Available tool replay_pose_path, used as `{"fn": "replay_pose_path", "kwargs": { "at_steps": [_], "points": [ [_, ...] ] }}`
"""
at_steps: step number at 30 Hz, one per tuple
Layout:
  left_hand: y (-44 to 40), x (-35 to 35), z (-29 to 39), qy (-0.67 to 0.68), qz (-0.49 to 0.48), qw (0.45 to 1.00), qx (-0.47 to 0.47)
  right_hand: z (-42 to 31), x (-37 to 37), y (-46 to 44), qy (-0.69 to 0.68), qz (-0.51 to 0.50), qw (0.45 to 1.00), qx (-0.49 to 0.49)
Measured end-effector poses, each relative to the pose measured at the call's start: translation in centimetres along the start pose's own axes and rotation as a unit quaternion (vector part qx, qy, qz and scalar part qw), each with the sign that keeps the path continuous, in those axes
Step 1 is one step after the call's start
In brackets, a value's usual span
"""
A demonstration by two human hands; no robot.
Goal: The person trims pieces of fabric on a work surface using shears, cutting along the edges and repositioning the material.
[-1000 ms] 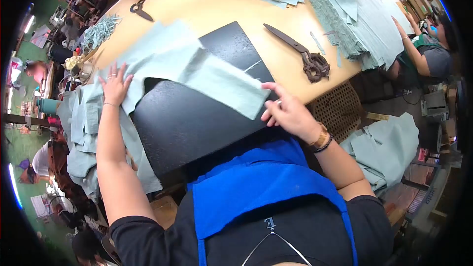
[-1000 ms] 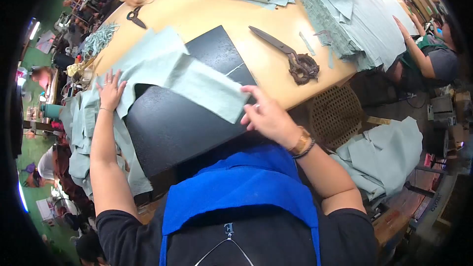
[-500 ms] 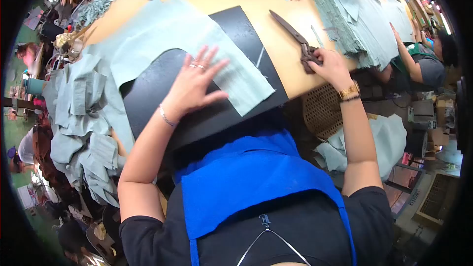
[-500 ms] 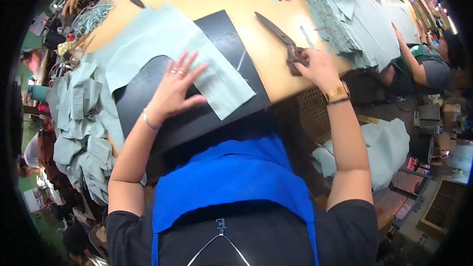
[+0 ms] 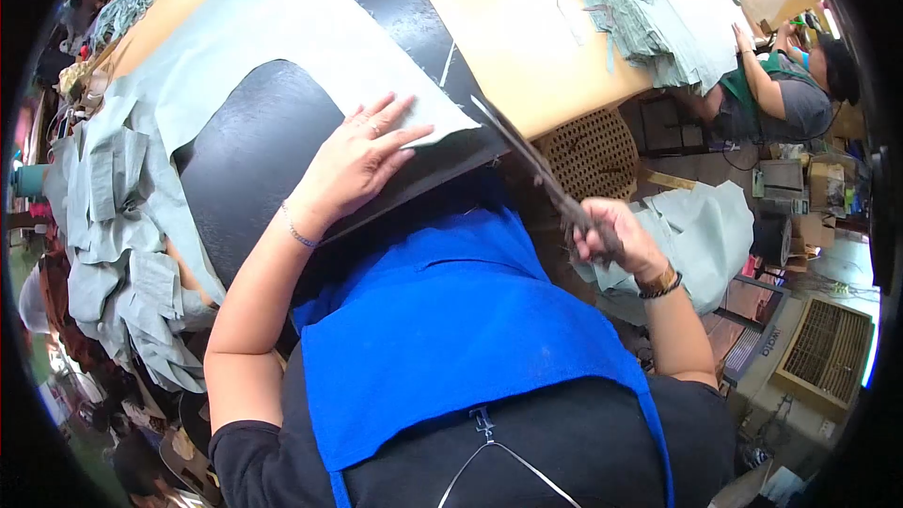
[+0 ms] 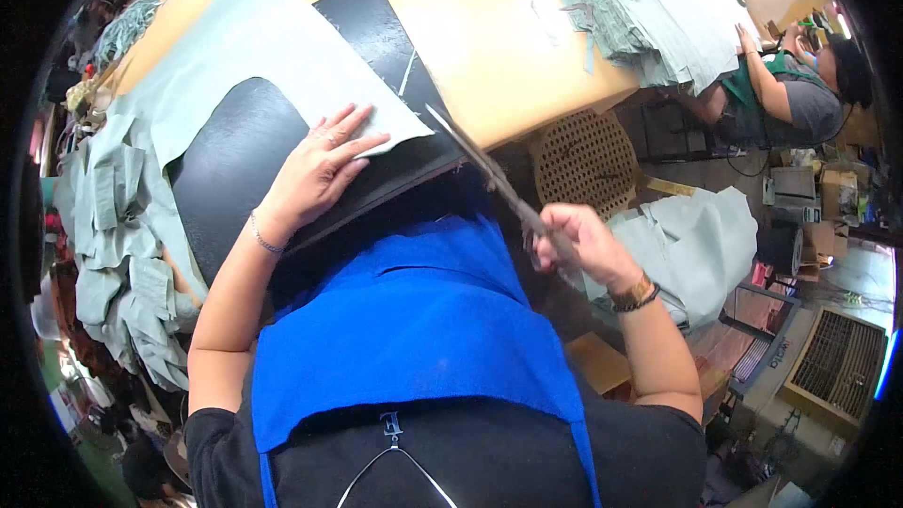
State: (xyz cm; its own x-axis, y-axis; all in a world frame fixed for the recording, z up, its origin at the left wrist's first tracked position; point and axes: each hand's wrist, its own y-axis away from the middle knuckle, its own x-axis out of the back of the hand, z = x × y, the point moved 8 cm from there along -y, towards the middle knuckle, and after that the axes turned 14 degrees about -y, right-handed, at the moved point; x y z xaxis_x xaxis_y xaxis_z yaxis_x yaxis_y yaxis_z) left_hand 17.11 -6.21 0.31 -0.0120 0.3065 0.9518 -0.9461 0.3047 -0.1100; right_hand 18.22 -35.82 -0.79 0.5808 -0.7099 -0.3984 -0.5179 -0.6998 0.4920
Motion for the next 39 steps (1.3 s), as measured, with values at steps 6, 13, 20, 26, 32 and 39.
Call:
{"fn": "replay_pose_path", "kwargs": {
  "at_steps": [6,13,20,26,32,39],
  "points": [
    [0.8,-0.2,0.6,-0.019,-0.024,0.999,-0.014,3.5,-1.6,1.4,-0.047,-0.035,0.996,-0.068],
    [1.5,0.7,1.7,-0.074,-0.029,0.996,-0.032,3.3,-2.2,-1.5,-0.043,-0.045,0.996,-0.058],
    [1.5,0.5,1.7,-0.082,-0.029,0.996,-0.033,3.2,-1.9,-2.4,-0.036,-0.044,0.998,-0.037],
    [1.4,0.5,1.8,-0.086,-0.028,0.995,-0.031,3.1,-2.1,-2.2,-0.031,-0.041,0.998,-0.029],
    [1.5,0.4,1.6,-0.074,-0.033,0.996,-0.022,3.5,-1.5,-1.2,-0.011,-0.006,0.999,-0.042],
    [1.6,0.2,1.7,-0.078,-0.035,0.996,-0.030,3.3,-1.1,-0.5,-0.005,-0.005,0.999,-0.054]
  ]
}}
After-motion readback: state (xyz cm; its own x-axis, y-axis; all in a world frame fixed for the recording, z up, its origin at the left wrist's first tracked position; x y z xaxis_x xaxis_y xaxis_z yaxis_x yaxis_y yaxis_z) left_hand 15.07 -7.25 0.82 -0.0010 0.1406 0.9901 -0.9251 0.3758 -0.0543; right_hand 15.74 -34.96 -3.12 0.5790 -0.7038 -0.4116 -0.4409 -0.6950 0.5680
